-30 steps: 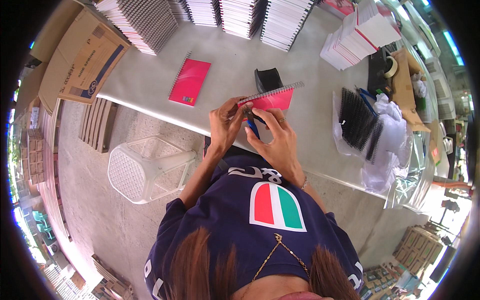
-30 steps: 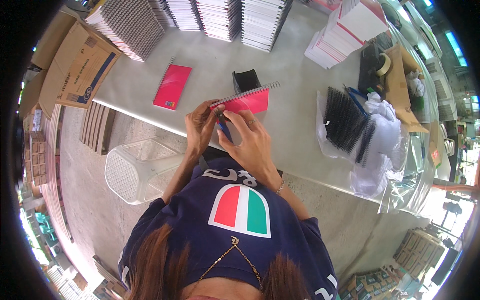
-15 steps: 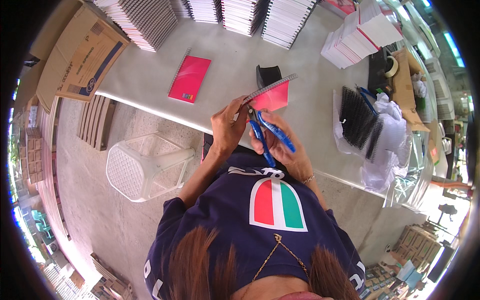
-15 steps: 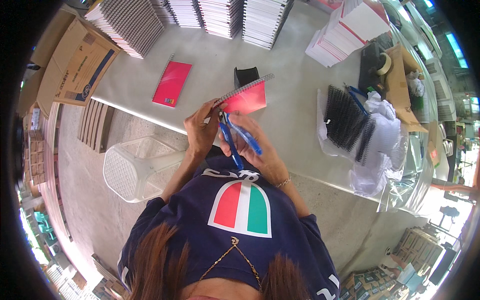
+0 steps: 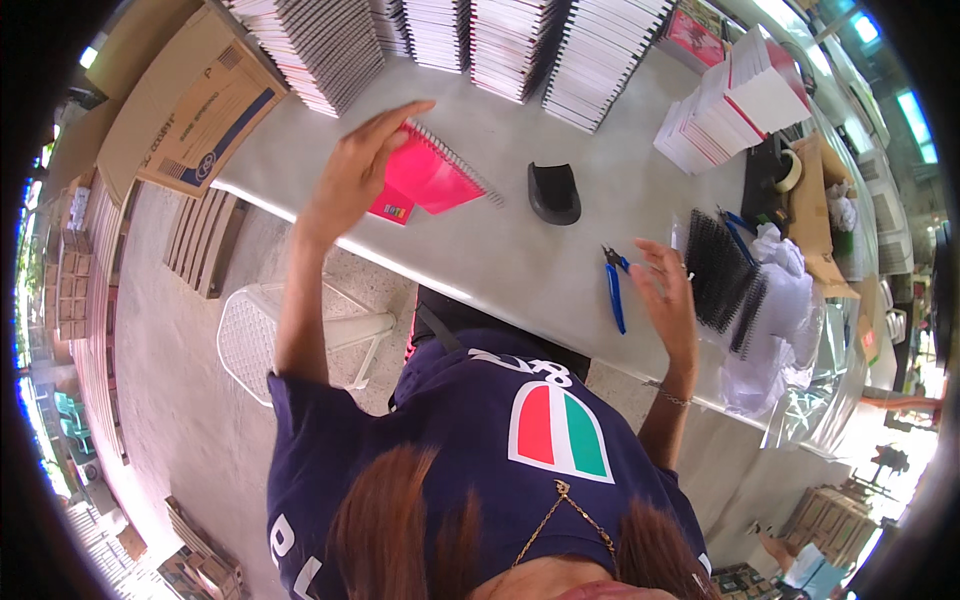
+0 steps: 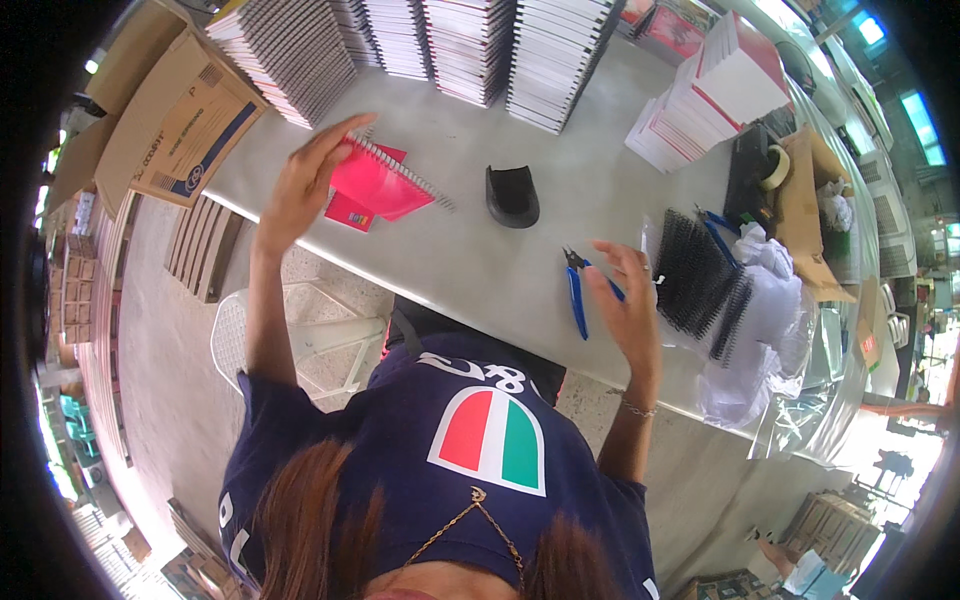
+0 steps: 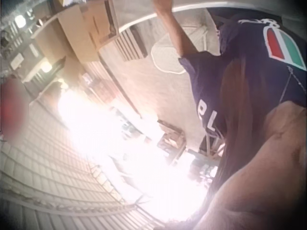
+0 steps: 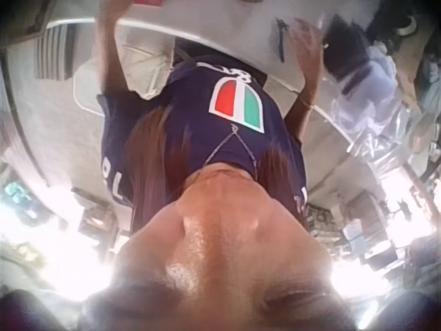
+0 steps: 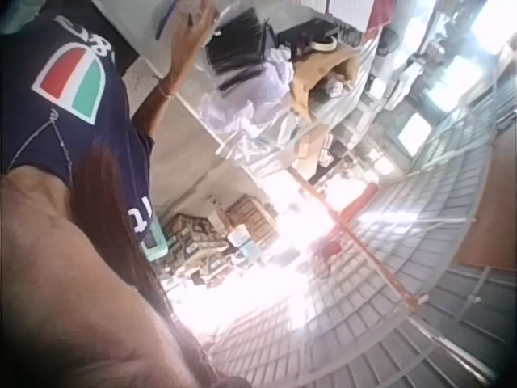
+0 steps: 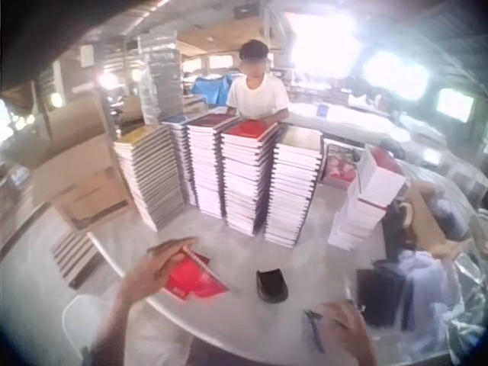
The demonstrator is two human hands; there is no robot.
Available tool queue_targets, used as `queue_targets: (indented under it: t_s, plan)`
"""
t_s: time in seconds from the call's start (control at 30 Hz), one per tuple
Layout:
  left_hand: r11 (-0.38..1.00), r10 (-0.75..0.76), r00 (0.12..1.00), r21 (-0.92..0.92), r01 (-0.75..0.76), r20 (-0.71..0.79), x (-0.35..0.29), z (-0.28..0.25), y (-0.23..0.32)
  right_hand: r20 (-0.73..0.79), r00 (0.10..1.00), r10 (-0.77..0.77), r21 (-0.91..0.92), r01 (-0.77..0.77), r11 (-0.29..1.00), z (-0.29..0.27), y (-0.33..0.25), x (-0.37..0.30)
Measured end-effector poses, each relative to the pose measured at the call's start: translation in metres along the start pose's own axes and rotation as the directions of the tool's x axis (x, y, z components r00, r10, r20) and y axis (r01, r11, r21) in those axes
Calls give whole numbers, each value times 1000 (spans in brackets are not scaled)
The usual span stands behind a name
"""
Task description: The person uses pliers to trim the spiral binding of stacked notebooks, then inserts a black plastic cover into the spiral of individual notebooks. The person handles stacks of notebooks, loose spiral bindings, and plastic covers on a work table.
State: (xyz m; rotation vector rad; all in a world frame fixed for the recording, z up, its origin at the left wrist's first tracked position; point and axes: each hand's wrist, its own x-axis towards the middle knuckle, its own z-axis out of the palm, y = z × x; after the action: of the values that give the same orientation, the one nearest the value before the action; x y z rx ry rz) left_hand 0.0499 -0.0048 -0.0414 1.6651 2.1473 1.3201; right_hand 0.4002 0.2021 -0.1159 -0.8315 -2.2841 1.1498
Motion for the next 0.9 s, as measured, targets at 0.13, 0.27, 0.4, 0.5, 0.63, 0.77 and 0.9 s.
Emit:
queue_targets:
  t_s: [0.13, 0.27, 0.4, 0.5, 0.63, 0.77, 0.9]
  plan:
    - [924, 57, 958, 349, -157, 280, 39, 0, -57, 42, 995, 90, 34, -91, 995, -20, -1, 6]
    - [923, -186, 882, 385, 5, 432, 37, 21, -88, 42, 997, 65, -146, -59, 988, -54, -10, 16]
    - [901, -290, 853, 424, 92, 433, 7, -2, -83, -103, 995, 3, -235, -27, 972, -118, -9, 30]
    - [947, -257, 806, 307, 99, 533, -19, -17, -85, -229, 973, 38, -190, -83, 978, -175, -18, 47]
    - [957, -259, 863, 235, 169, 434, -49, -13, -98, -344, 938, -33, -54, 15, 998, -227, -13, 89]
    - [965, -247, 903, 176, 195, 351, -63, -16, -94, -373, 926, -50, 48, 73, 996, -247, -11, 121]
    - [960, -257, 912, 190, 204, 321, -71, -13, -93, -413, 909, -50, 48, 77, 996, -258, -14, 147]
